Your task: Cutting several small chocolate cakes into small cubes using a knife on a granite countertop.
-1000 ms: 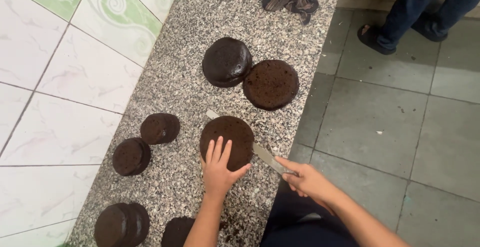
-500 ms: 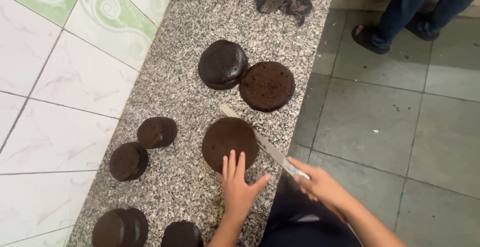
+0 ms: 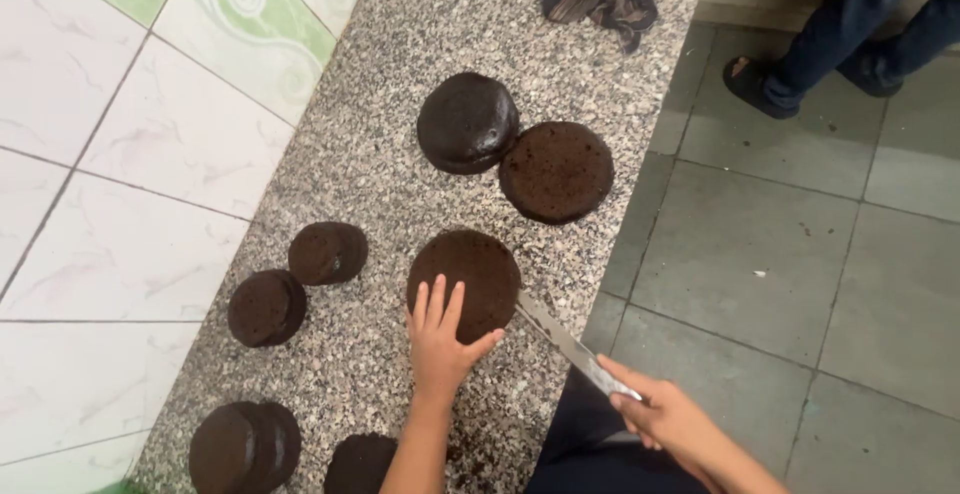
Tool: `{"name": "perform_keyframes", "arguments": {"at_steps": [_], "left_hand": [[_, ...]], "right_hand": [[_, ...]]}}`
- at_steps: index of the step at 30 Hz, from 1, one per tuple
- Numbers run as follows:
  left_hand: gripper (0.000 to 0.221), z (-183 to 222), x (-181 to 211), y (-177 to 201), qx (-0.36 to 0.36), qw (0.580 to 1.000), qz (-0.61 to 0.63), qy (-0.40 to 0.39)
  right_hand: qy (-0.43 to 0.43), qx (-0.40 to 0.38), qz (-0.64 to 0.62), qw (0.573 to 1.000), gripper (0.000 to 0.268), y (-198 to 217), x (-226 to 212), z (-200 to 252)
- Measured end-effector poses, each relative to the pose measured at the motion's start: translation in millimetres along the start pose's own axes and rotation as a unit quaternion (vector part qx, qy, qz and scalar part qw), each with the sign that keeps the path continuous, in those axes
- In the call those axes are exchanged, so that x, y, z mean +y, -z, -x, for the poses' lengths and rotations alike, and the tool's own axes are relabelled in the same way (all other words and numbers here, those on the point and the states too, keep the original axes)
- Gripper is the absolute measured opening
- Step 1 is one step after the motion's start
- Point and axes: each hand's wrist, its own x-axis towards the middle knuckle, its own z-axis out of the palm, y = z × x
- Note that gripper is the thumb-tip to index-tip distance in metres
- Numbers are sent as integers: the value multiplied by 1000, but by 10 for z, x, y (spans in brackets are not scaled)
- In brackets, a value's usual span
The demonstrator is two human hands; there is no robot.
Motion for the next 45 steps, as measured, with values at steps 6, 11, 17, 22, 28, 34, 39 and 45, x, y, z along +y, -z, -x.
{"name": "perform_keyframes", "arguments": {"at_steps": [6, 11, 17, 22, 28, 34, 39, 45], "left_hand": [[98, 3, -2, 6, -11, 1000, 16, 4], [101, 23, 25, 16, -32, 999, 23, 33], [102, 36, -12, 18, -37, 999, 2, 38], [105, 30, 25, 36, -33, 999, 23, 24], [102, 59, -1, 40, -19, 999, 19, 39], [93, 148, -127, 67, 44, 996, 33, 68], [71, 217, -231, 393, 161, 964, 90, 191], [57, 328, -184, 744, 183, 954, 102, 214]], "right_hand": [[-28, -10, -22, 999, 58, -292, -500, -70], [10, -29, 26, 999, 57, -423, -661, -121], [-11, -38, 18, 999, 59, -360, -258, -37], [3, -28, 22, 999, 59, -482, -486, -33], [44, -107, 70, 991, 59, -586, -577, -54], [62, -137, 182, 972, 61, -258, -310, 207], [-63, -126, 114, 983, 60, 292, -92, 591], [-103, 74, -9, 992, 63, 653, 376, 690]]}}
